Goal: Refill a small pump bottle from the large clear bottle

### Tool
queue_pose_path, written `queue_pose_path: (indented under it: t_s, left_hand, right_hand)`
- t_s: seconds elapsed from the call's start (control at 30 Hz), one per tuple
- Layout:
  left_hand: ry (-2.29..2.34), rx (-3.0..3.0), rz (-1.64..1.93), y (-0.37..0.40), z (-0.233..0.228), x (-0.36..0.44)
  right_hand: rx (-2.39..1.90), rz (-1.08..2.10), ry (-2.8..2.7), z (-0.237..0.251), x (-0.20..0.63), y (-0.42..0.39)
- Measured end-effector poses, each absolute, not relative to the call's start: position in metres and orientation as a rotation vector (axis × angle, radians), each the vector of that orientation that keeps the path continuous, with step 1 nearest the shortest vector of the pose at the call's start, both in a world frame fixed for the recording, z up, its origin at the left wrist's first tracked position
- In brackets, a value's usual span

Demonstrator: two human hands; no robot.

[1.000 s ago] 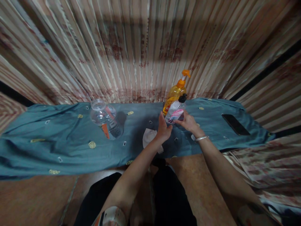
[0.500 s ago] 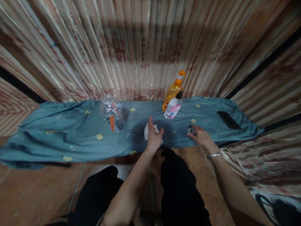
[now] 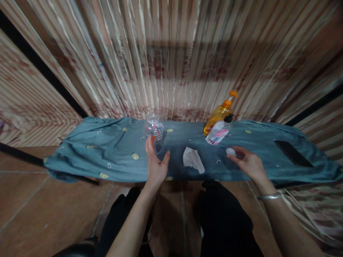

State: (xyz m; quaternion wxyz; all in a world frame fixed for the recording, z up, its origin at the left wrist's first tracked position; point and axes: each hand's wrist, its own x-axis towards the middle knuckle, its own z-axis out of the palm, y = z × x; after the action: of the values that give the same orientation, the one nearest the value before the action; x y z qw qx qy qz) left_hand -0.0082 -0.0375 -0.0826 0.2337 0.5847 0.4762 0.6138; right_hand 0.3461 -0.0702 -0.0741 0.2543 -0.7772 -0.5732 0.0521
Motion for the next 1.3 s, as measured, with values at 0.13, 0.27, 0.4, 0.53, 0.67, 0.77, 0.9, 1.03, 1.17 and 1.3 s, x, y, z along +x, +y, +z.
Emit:
queue_pose_path:
  t_s: [0.13,0.27,0.4,0.53,0.67,0.77,0.9,1.03,1.17,1.3]
  left_hand:
    - [1.471,1.435,1.778,-0.009,-0.087,-0.03]
    - [1.445,1.382,1.725,0.015,-0.092,-0.035]
    - [1.42,1.578,1.687,0.034,-0.091,-0.047]
    - [1.433,1.912,1.567,0.055,-0.076,-0.073]
    - [1.353,2.315,1.416,0.071,-0.049,-0.11]
    - [1.342,2.487,1.332,0.075,-0.027,-0.146]
    - [1.428,2.551,1.358,0.07,-0.011,-0.195]
    - [1.489,2.487,1.399,0.05,-0.018,-0.212]
    - [1.416,2.326,1.35,0.03,-0.046,-0.167]
    - [1.287,1.988,1.398,0.031,-0.071,-0.099]
  right_hand:
    - [-1.611,0.155,-1.806,-0.021,0.253,-0.031]
    - [-1.323,0.12,-2.046,0.018,0.176,0.022]
    - [-1.261,0.101,-2.112,0.036,0.144,0.051]
    - [-1.231,0.063,-2.113,0.037,0.14,0.054]
    - [-1.212,0.017,-2.123,0.032,0.137,0.056]
    - [-1.195,-0.002,-2.123,0.029,0.134,0.059]
    - [-1.174,-0.036,-2.114,0.026,0.131,0.062]
    - [-1.169,-0.041,-2.148,0.025,0.129,0.064]
    - [-1.158,-0.036,-2.218,0.03,0.124,0.063]
    - [-1.063,-0.068,-2.352,0.042,0.118,0.06]
